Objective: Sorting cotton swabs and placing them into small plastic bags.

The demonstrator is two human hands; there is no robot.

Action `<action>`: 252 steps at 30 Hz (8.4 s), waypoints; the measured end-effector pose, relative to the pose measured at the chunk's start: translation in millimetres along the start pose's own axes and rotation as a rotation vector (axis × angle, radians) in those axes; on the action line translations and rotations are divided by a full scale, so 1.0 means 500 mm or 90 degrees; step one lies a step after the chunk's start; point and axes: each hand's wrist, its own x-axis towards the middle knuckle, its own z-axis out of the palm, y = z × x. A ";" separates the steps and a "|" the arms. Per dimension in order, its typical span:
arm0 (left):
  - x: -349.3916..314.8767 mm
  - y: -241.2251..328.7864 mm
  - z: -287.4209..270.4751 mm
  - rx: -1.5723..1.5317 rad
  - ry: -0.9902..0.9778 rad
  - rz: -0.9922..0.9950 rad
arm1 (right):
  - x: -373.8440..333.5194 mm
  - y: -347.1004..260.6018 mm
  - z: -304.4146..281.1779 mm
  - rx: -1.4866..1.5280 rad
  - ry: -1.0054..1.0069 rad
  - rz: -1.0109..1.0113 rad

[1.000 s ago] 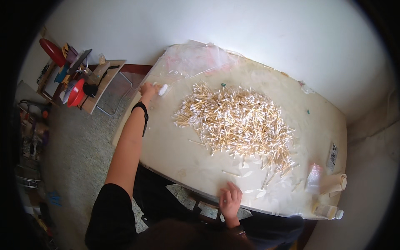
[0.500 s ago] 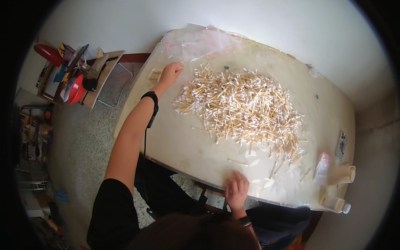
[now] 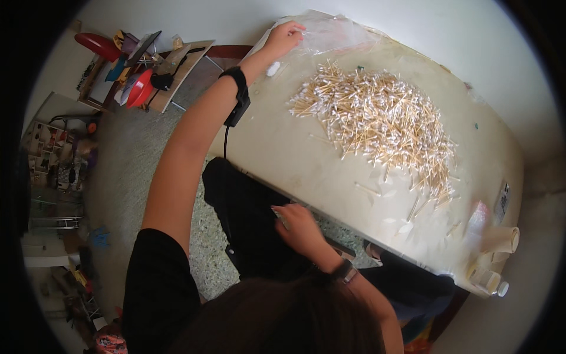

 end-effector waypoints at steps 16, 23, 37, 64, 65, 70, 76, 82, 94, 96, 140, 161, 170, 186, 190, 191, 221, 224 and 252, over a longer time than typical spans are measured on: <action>-0.101 0.172 -0.074 0.000 -0.053 0.005 | 0.016 -0.133 0.357 0.030 -0.730 0.044; -0.278 0.197 -0.059 0.001 -0.229 0.000 | -0.028 -0.158 0.477 0.152 -0.869 -0.157; -0.525 0.149 -0.160 0.019 -0.694 -0.155 | -0.164 -0.160 0.725 0.973 -0.991 -0.135; -0.251 0.341 -0.039 -0.053 -0.517 0.025 | 0.014 -0.103 0.184 0.398 -0.348 0.100; -0.252 0.343 -0.038 -0.048 -0.512 0.031 | 0.011 -0.091 0.180 0.376 -0.347 0.104; -0.250 0.348 -0.039 -0.078 -0.488 0.032 | 0.037 -0.027 0.143 0.491 -0.153 0.183; -0.253 0.339 -0.041 -0.130 -0.459 0.041 | -0.009 0.069 0.088 0.409 -0.030 0.288; -0.255 0.319 -0.007 -0.167 -0.478 0.014 | -0.065 0.129 0.047 0.269 -0.317 0.413; -0.249 0.320 0.071 -0.185 -0.473 0.001 | -0.045 -0.046 -0.018 0.046 -0.288 -0.089; -0.245 0.317 0.074 -0.198 -0.474 0.006 | -0.052 -0.048 0.020 0.169 -0.263 -0.032; -0.228 0.349 0.220 -0.266 -0.515 -0.045 | -0.042 -0.093 0.189 0.305 -0.794 0.179; -0.217 0.268 0.267 -0.441 -0.385 -0.221 | -0.060 0.007 0.036 0.664 -0.333 0.347; -0.228 0.257 0.251 -0.402 -0.376 -0.237 | -0.098 0.056 0.024 0.683 -0.161 0.441; -0.364 0.204 0.282 -0.022 -0.200 -0.149 | -0.150 0.123 -0.066 0.463 0.024 0.435; -0.377 0.274 0.296 0.079 -0.180 -0.205 | -0.181 0.136 -0.084 0.485 0.066 0.453; -0.379 0.288 0.302 0.114 -0.167 -0.220 | -0.189 0.146 -0.076 0.521 0.076 0.438; -0.499 0.278 0.329 -0.501 -0.170 -0.201 | 0.000 0.187 -0.184 0.365 0.388 0.192; -0.517 0.325 0.339 -0.600 -0.155 -0.174 | -0.007 0.173 -0.181 0.440 0.428 0.159; -0.206 0.521 0.226 -0.292 -0.942 -0.041 | -0.060 0.162 -0.364 0.862 0.815 -0.024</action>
